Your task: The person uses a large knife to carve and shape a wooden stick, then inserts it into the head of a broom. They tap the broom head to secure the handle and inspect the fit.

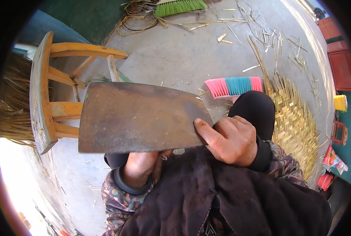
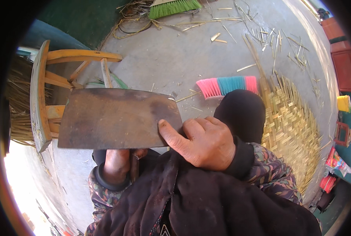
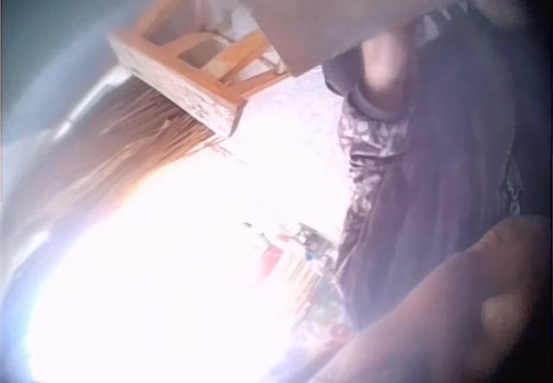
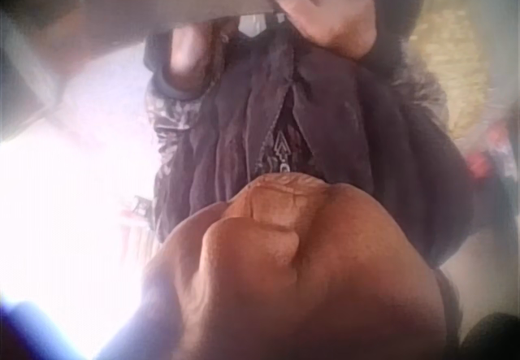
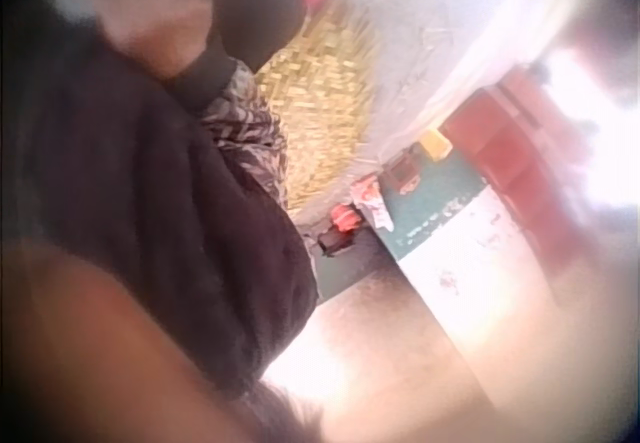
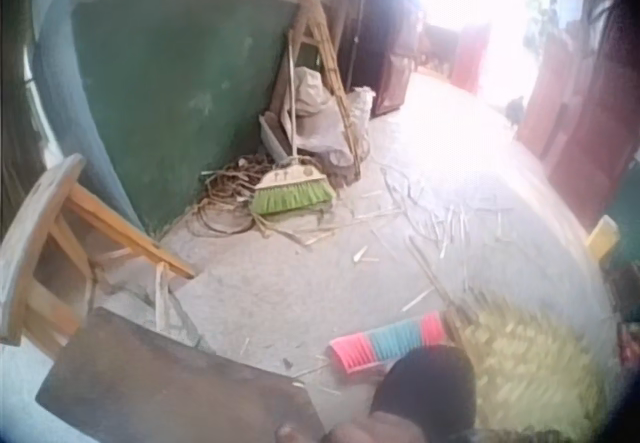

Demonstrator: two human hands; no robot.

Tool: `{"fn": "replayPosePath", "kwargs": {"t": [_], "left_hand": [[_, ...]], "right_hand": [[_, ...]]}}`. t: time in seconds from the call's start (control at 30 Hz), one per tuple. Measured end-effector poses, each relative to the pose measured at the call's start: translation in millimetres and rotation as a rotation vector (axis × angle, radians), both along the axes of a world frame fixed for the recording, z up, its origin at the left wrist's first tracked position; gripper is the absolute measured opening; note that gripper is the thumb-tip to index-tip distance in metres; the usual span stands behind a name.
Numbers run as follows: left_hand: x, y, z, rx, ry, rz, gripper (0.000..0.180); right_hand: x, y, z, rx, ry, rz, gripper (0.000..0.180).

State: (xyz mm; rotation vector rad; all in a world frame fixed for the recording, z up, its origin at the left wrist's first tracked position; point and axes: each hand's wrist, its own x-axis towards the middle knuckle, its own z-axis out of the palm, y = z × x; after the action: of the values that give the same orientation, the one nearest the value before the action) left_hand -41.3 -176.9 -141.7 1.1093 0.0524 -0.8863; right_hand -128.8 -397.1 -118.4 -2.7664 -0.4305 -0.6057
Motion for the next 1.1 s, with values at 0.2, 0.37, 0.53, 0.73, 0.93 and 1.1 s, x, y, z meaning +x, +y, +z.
{"fn": "replayPosePath", "kwargs": {"t": [0.2, 0.37, 0.53, 0.73, 0.93, 1.1], "left_hand": [[-4, 18, -12, -0.064, 0.004, 0.101, 0.038], [-3, 21, -9, -0.056, 0.010, 0.093, 0.038], [-2, 22, -10, -0.047, 0.037, 0.059, 0.039], [5, 16, -11, -0.047, 0.100, 0.011, 0.040], [21, 6, -25, -0.077, 0.282, -0.043, 0.041], [26, 7, -41, -0.099, 0.436, -0.072, 0.042]], "right_hand": [[0, -1, 9, 0.081, 0.082, 0.119, 0.047], [-2, -4, 1, 0.323, 0.099, 0.150, 0.045], [-13, 6, -1, 0.843, 0.703, -0.202, 0.048], [-6, 3, -8, 1.173, 0.869, -0.190, 0.055], [5, 13, -27, 1.383, 0.792, 0.083, 0.061], [9, 8, -6, 0.932, 1.033, 0.135, 0.074]]}}
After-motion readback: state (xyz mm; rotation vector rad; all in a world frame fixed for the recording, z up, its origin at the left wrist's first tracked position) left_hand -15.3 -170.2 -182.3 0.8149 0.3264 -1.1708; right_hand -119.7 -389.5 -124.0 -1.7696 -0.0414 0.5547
